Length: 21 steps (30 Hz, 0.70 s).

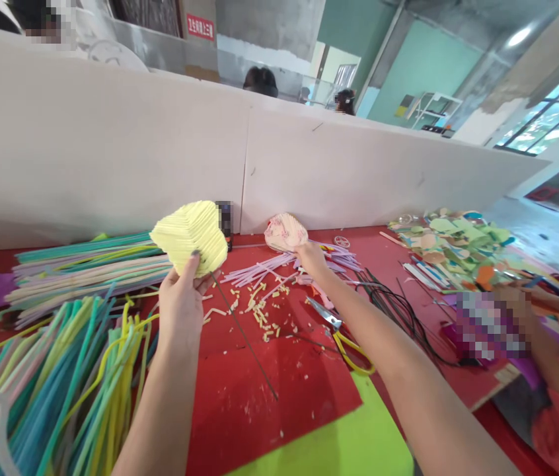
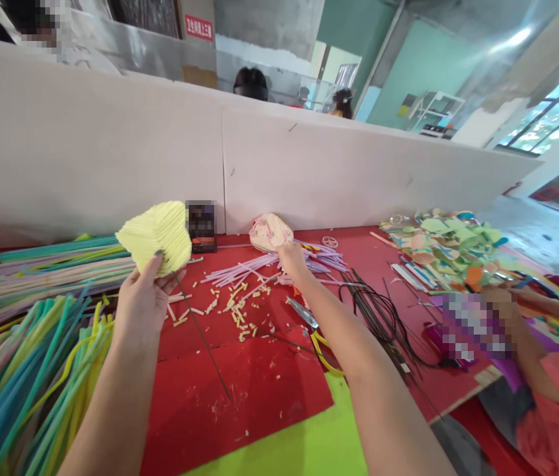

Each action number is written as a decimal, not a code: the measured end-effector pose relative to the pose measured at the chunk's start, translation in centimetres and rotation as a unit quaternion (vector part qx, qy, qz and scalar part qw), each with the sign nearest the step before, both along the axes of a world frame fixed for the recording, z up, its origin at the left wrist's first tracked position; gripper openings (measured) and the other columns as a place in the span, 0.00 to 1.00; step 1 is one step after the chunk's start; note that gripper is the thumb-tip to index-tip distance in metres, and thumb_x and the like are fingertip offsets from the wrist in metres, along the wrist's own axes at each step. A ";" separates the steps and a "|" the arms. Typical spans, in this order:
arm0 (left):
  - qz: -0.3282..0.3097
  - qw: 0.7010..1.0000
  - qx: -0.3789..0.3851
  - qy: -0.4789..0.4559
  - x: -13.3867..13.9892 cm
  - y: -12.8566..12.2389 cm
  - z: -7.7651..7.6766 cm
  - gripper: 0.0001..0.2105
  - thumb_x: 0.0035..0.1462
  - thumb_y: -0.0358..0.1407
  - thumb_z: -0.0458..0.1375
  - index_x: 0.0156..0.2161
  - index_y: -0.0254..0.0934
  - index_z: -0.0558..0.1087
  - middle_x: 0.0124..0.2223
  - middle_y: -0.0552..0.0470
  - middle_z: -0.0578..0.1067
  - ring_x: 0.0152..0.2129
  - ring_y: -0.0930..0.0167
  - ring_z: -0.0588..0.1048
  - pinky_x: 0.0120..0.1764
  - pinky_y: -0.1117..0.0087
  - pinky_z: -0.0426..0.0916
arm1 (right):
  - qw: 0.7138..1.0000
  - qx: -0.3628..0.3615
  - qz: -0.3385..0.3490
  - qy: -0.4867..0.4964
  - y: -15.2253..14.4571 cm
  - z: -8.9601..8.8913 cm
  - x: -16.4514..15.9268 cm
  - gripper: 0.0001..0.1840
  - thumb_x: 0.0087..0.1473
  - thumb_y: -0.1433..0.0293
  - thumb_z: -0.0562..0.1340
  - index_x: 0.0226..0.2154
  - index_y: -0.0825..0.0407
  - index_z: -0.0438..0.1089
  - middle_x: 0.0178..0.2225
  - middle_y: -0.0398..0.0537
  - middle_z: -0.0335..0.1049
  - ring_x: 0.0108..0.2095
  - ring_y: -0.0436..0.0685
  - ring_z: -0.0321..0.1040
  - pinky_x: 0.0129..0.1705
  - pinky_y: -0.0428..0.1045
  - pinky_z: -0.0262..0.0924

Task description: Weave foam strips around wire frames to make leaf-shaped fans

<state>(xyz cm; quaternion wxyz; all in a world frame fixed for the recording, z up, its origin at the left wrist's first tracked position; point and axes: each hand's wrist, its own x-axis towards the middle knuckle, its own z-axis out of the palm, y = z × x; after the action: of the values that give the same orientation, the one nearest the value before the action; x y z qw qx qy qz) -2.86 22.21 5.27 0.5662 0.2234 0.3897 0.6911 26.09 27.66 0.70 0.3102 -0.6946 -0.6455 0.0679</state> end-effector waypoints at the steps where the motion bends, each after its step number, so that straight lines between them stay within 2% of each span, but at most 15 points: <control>1: 0.002 1.000 0.000 0.002 0.0 0.0 0.0 0.15 0.42 0.35 0.66 0.39 0.36 0.74 0.42 0.49 0.77 0.32 0.71 0.77 0.41 0.66 0.73 | 0.999 0.033 -0.015 0.027 0.3 0.8 0.1 0.23 0.61 0.60 0.49 0.38 0.63 0.70 0.42 0.48 0.69 0.42 0.52 0.67 0.48 0.46 0.59; 3: 0.005 1.000 0.002 0.003 0.0 0.0 -0.1 0.15 0.42 0.35 0.65 0.39 0.37 0.74 0.42 0.49 0.77 0.32 0.72 0.77 0.42 0.66 0.72 | 0.994 0.085 -0.042 0.047 0.8 3.2 0.1 0.23 0.59 0.60 0.51 0.34 0.63 0.71 0.35 0.46 0.72 0.40 0.49 0.68 0.47 0.47 0.58; 5: 0.005 1.000 0.003 0.002 0.2 -0.1 -0.2 0.16 0.42 0.35 0.66 0.39 0.37 0.74 0.42 0.50 0.77 0.33 0.72 0.77 0.43 0.66 0.72 | 0.974 0.190 -0.064 0.106 0.6 6.5 -0.1 0.20 0.54 0.60 0.54 0.31 0.61 0.72 0.32 0.47 0.74 0.37 0.48 0.69 0.43 0.45 0.58; 7: -0.002 1.000 0.001 0.000 0.5 -0.2 -0.2 0.16 0.41 0.35 0.66 0.39 0.36 0.75 0.42 0.49 0.77 0.32 0.72 0.77 0.42 0.66 0.72 | 0.915 0.339 -0.074 0.207 -0.7 10.1 -0.6 0.16 0.52 0.62 0.56 0.33 0.58 0.71 0.33 0.47 0.76 0.31 0.47 0.71 0.37 0.44 0.60; 9: -0.009 1.000 -0.002 -0.002 0.9 -0.3 -0.1 0.16 0.41 0.35 0.66 0.39 0.35 0.75 0.41 0.48 0.77 0.31 0.71 0.77 0.42 0.65 0.72 | 0.838 0.449 -0.064 0.303 -3.0 13.4 -1.4 0.16 0.53 0.62 0.54 0.36 0.56 0.70 0.34 0.47 0.77 0.29 0.48 0.73 0.31 0.44 0.60; 11: -0.008 1.000 -0.006 -0.004 1.2 -0.4 -0.1 0.16 0.40 0.35 0.67 0.38 0.34 0.75 0.40 0.47 0.77 0.31 0.71 0.77 0.41 0.65 0.72 | 0.775 0.493 -0.015 0.395 -6.0 15.4 -2.3 0.16 0.54 0.63 0.53 0.35 0.55 0.71 0.34 0.44 0.77 0.29 0.50 0.73 0.29 0.45 0.60; 13: -0.005 1.000 -0.008 -0.004 1.3 -0.3 -0.2 0.17 0.40 0.35 0.67 0.38 0.34 0.75 0.40 0.48 0.77 0.30 0.72 0.77 0.41 0.65 0.72 | 0.715 0.505 0.027 0.483 -8.9 15.8 -3.3 0.09 0.55 0.66 0.56 0.31 0.53 0.69 0.29 0.43 0.76 0.26 0.46 0.72 0.28 0.42 0.62; 16: -0.008 1.000 -0.008 -0.002 1.4 -0.3 -0.2 0.17 0.40 0.36 0.67 0.38 0.33 0.75 0.41 0.48 0.77 0.30 0.72 0.76 0.40 0.65 0.73 | 0.647 0.488 0.030 0.586 -11.9 14.0 -4.0 0.04 0.53 0.69 0.61 0.29 0.53 0.68 0.26 0.39 0.71 0.24 0.42 0.67 0.29 0.39 0.64; 19: -0.009 1.000 -0.010 -0.002 1.5 -0.3 -0.3 0.17 0.39 0.35 0.67 0.38 0.33 0.75 0.41 0.47 0.77 0.29 0.73 0.76 0.39 0.66 0.73 | 0.595 0.445 0.026 0.669 -13.0 11.2 -3.7 0.05 0.51 0.72 0.64 0.27 0.55 0.66 0.24 0.37 0.66 0.24 0.40 0.64 0.26 0.36 0.61; 21: -0.008 1.000 -0.010 -0.003 1.6 -0.4 -0.3 0.17 0.39 0.35 0.67 0.38 0.33 0.75 0.41 0.47 0.77 0.29 0.73 0.76 0.39 0.66 0.73 | 0.581 0.412 0.041 0.701 -13.1 9.9 -3.2 0.06 0.50 0.73 0.65 0.26 0.55 0.66 0.23 0.37 0.64 0.22 0.39 0.61 0.24 0.35 0.59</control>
<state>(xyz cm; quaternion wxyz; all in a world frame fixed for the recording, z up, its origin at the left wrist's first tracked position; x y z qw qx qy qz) -1.28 21.83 4.96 0.5748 0.2188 0.3931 0.6835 22.91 14.55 10.65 0.9162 -0.2015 -0.2136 0.2726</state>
